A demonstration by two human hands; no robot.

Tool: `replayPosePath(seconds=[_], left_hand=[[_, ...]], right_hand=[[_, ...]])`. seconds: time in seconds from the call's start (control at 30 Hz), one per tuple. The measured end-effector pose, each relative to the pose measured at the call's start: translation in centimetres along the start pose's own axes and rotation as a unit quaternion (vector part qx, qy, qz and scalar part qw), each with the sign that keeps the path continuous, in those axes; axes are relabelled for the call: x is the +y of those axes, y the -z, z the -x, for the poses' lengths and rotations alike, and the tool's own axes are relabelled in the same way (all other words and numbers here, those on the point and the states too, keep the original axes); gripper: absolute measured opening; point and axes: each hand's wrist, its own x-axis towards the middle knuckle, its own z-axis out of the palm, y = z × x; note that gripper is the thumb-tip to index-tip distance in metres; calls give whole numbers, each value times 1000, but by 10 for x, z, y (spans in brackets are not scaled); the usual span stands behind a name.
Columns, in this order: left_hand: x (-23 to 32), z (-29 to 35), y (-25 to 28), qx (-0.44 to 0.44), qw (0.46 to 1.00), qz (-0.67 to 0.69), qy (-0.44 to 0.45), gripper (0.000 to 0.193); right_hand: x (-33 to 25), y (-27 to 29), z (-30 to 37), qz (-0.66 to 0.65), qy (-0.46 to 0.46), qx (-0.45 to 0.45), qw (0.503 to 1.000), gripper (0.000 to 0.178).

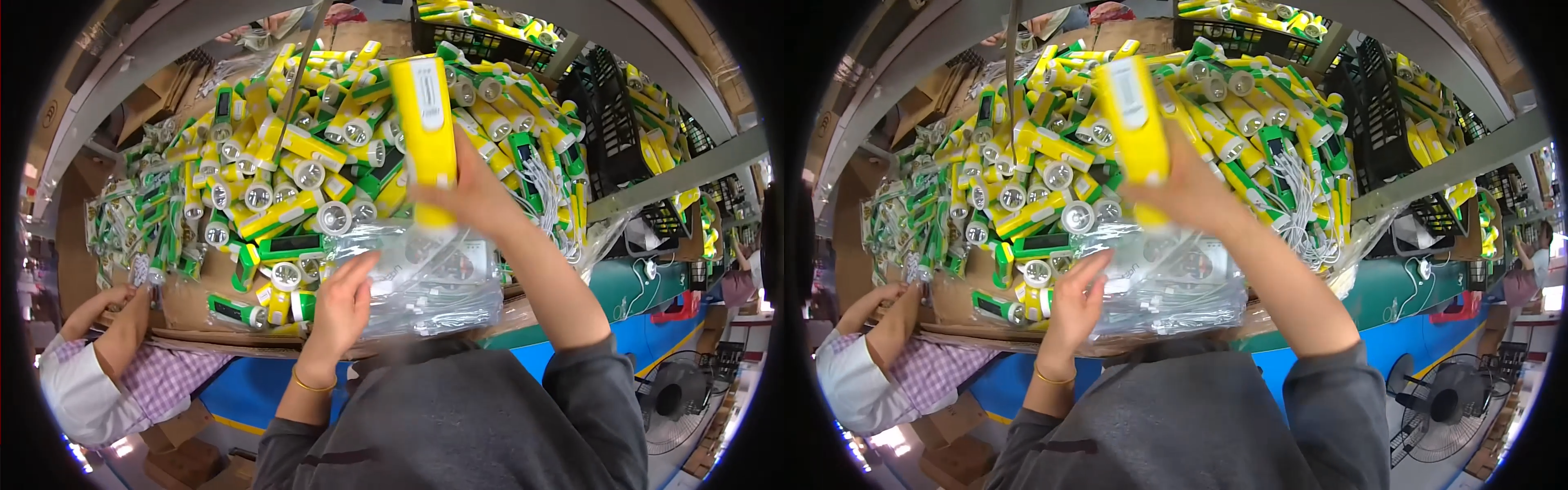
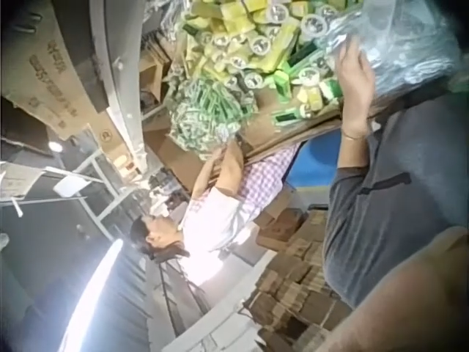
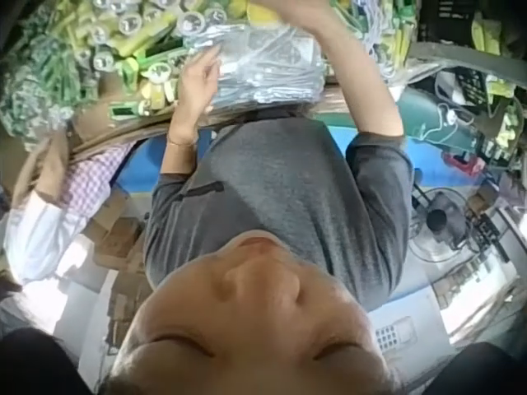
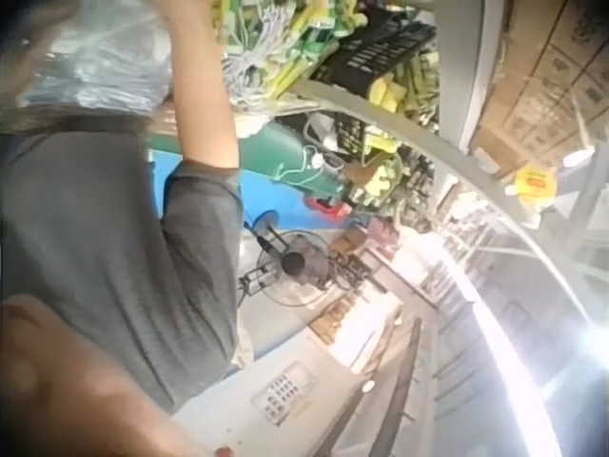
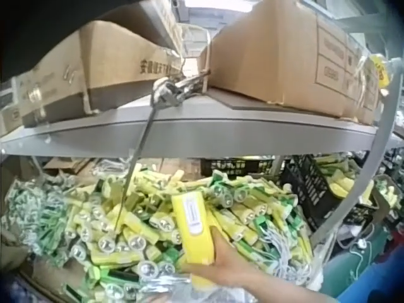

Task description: Packaging small yellow and green portable flashlights into individual clear plastic bags at a factory workbench.

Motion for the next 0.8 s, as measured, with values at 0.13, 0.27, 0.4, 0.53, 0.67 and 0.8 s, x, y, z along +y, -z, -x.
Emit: replayPosePath(seconds=[0.13,0.27,0.4,0.53,0.67,0.8], left_hand=[[-25,5,-8,-77,971,211,-84,53],[21,-33,12,-176,936,294,81,52],[32,-28,-8,-153,978,118,-80,56],[52,-29,-36,-70,994,18,-78,54],[35,-25,-24,-38,996,-26,-71,52],[32,-21,-22,-38,998,-8,-58,47]], right_hand=[[-20,-35,59,127,184,-137,965,69],[14,-7,73,326,301,-153,883,43],[21,17,88,570,194,-129,788,26],[35,21,88,589,122,-112,791,31],[26,60,108,330,189,15,925,28],[54,106,117,518,107,197,825,23]])
